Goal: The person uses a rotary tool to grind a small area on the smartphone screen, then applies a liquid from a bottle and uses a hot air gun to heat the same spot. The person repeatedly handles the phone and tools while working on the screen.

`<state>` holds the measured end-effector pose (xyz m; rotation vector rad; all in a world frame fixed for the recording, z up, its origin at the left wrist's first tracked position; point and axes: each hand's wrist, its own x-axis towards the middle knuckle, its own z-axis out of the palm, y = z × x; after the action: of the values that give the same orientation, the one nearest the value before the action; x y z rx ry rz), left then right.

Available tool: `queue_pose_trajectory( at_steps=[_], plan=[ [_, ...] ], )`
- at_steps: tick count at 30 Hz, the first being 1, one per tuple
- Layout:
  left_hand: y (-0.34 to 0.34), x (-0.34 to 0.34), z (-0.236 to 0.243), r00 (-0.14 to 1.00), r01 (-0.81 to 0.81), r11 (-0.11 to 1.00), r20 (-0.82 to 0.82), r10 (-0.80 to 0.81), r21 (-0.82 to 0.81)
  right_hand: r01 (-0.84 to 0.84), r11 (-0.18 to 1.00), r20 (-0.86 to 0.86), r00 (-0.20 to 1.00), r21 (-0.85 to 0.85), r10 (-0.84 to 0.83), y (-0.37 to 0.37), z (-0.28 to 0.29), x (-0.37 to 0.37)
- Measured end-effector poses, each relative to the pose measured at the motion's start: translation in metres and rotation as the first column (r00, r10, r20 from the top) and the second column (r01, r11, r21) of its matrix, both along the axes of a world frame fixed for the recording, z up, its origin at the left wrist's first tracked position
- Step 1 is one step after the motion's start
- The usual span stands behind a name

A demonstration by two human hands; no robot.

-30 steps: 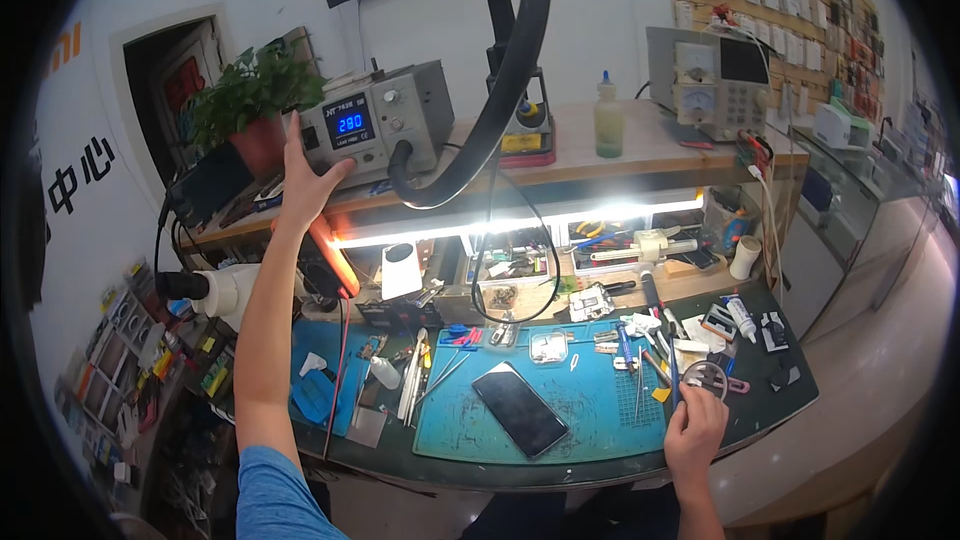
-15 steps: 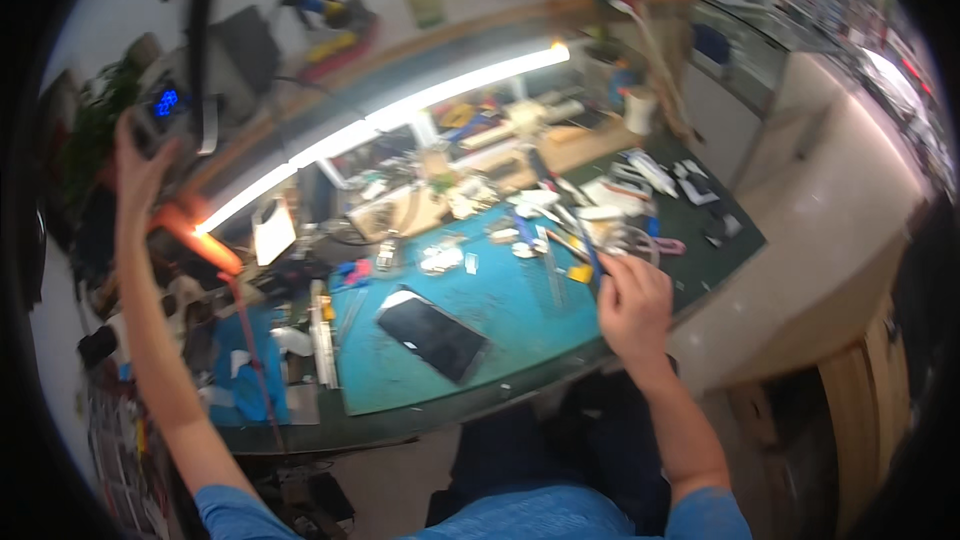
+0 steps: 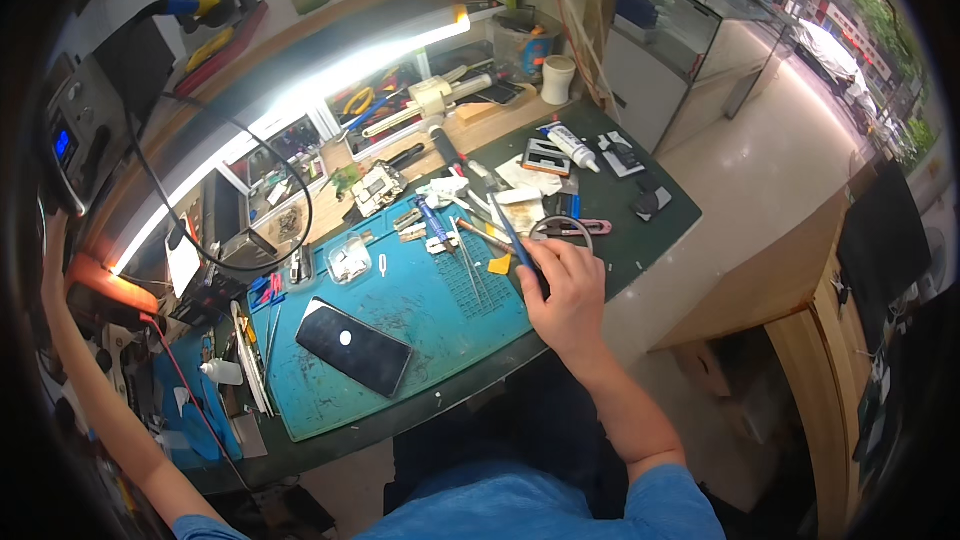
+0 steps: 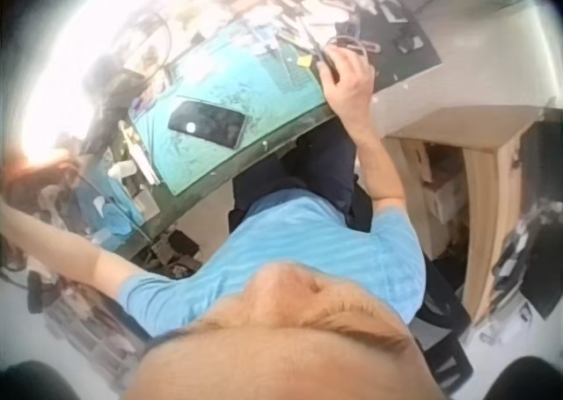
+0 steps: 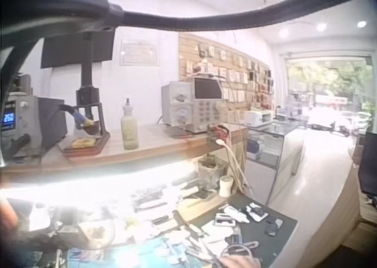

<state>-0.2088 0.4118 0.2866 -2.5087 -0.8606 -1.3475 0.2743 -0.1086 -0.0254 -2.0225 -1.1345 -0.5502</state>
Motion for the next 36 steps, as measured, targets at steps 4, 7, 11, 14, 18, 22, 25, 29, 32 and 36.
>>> queue_pose_trajectory(
  at_steps=[4, 7, 11, 14, 18, 22, 25, 29, 32, 36],
  plan=[
    [0.002, -0.003, 0.012, 0.984, -0.179, 0.973, 0.041, 0.175, 0.146, -0.027, 0.998, -0.008, 1.000, -0.048, 0.027, 0.006, 0.003, -0.005],
    [-0.043, 0.045, 0.006, 0.984, -0.146, 0.988, 0.092, 0.150, -0.056, -0.226, 0.974, 0.131, 0.966, 0.003, 0.223, 0.010, 0.023, -0.019],
    [-0.083, 0.063, -0.001, 0.972, -0.208, 0.978, 0.103, 0.210, -0.027, -0.606, 0.785, 0.142, 0.772, -0.128, 0.619, 0.046, 0.051, -0.072],
    [-0.113, 0.073, 0.005, 0.957, -0.256, 0.962, 0.112, 0.266, -0.095, -0.776, 0.607, 0.120, 0.595, -0.171, 0.795, 0.070, 0.059, -0.124],
    [-0.105, 0.065, 0.017, 0.955, -0.279, 0.959, 0.091, 0.282, -0.050, -0.882, 0.390, 0.155, 0.360, -0.264, 0.920, 0.100, 0.051, -0.196],
    [-0.104, 0.069, 0.011, 0.957, -0.278, 0.958, 0.066, 0.283, -0.074, -0.841, 0.321, 0.286, 0.208, -0.437, 0.935, 0.138, 0.039, -0.256],
    [-0.105, 0.072, 0.013, 0.940, -0.326, 0.940, 0.067, 0.333, -0.105, -0.790, 0.369, 0.480, 0.110, -0.490, 0.871, 0.188, 0.027, -0.310],
    [-0.108, 0.069, 0.021, 0.935, -0.348, 0.934, 0.045, 0.352, -0.079, -0.777, 0.251, 0.513, -0.106, -0.577, 0.852, 0.234, 0.018, -0.361],
    [-0.102, 0.075, 0.006, 0.935, -0.336, 0.931, 0.071, 0.348, -0.140, -0.774, 0.222, 0.578, -0.217, -0.593, 0.787, 0.248, 0.009, -0.352],
    [-0.114, 0.078, 0.005, 0.949, -0.302, 0.950, 0.073, 0.308, -0.074, -0.890, 0.160, 0.675, -0.195, -0.427, 0.711, 0.243, 0.023, -0.344]
  ],
)
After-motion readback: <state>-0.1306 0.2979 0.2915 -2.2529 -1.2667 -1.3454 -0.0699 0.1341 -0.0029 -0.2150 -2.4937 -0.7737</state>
